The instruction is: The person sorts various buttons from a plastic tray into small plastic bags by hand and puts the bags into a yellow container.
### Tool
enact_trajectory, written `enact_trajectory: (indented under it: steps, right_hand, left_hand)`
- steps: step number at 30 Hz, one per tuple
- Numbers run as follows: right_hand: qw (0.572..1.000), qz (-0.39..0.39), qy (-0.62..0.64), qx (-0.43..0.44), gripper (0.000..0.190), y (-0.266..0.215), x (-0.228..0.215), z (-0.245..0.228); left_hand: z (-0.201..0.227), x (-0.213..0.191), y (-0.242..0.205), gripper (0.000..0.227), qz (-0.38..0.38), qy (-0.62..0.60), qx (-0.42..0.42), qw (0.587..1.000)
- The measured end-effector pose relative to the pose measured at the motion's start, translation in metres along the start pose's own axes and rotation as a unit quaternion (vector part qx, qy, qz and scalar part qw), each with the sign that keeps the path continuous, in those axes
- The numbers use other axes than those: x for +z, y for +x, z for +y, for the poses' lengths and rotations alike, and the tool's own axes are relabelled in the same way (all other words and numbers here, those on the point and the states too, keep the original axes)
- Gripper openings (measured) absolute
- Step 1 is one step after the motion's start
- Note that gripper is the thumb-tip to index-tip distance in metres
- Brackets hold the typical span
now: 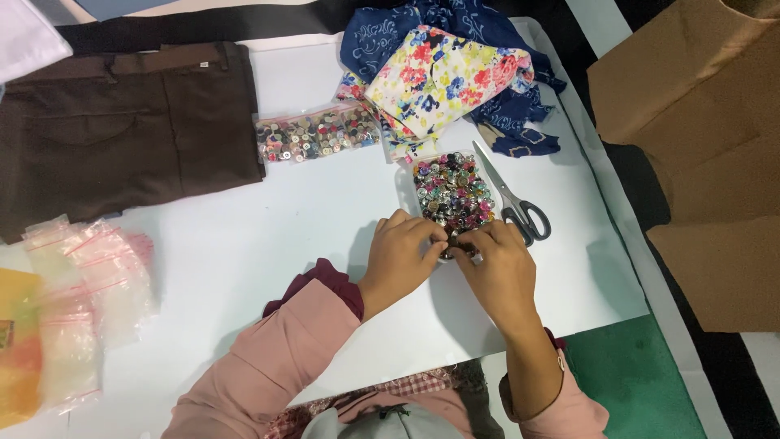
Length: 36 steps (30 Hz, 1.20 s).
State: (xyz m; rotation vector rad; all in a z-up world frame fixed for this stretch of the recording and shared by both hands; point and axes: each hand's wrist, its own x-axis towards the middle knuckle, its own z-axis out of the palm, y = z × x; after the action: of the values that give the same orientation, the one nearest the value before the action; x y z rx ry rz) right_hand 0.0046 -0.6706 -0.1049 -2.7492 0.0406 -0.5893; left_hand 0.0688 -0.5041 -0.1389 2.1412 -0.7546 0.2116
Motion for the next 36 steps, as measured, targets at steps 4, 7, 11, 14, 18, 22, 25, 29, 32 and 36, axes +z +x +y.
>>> enact_trajectory:
  steps: [4, 7, 11, 14, 18, 22, 25, 29, 32, 36]
  right_hand:
    - [1.0, 0.007, -0.008, -0.002, 0.018, -0.002, 0.012, 0.003]
    - [1.0, 0.007, 0.02, -0.003, 0.016, 0.001, 0.011, 0.001]
    - [0.998, 0.013, 0.053, -0.015, 0.015, 0.008, 0.009, -0.001]
    - [0.994, 0.012, 0.106, -0.033, 0.012, 0.016, 0.013, -0.02]
    - [0.984, -0.059, 0.165, -0.026, 0.009, 0.035, 0.033, -0.068]
    - [0.967, -0.152, 0.204, -0.017, 0.009, 0.054, 0.073, -0.097]
    - [0.937, -0.253, 0.239, 0.043, 0.009, 0.063, 0.102, -0.107]
    - [0.925, -0.291, 0.24, 0.045, 0.013, 0.067, 0.128, -0.114]
    - [0.93, -0.304, 0.204, 0.036, 0.016, 0.066, 0.131, -0.12]
    - [0.938, -0.302, 0.168, 0.022, 0.016, 0.064, 0.127, -0.125]
  left_hand:
    - [-0.002, -0.003, -0.002, 0.01, 0.02, -0.047, -0.019, 0.998]
    - [-0.006, -0.005, -0.004, 0.013, 0.062, -0.081, -0.02, 0.995]
    - [-0.018, -0.016, -0.007, 0.017, 0.112, -0.094, -0.02, 0.989]
    - [-0.03, -0.033, -0.014, 0.018, 0.131, -0.085, -0.02, 0.987]
    - [-0.056, -0.059, -0.022, 0.021, 0.165, -0.047, -0.053, 0.984]
    - [-0.092, -0.088, -0.037, 0.019, 0.187, -0.015, -0.126, 0.974]
    - [-0.107, -0.107, -0.05, 0.011, 0.164, 0.001, -0.229, 0.959]
    - [-0.112, -0.121, -0.057, 0.006, 0.084, -0.005, -0.313, 0.946]
    - [-0.115, -0.121, -0.057, 0.007, 0.043, 0.022, -0.317, 0.947]
    - [-0.13, -0.108, -0.062, 0.01, 0.072, 0.074, -0.266, 0.958]
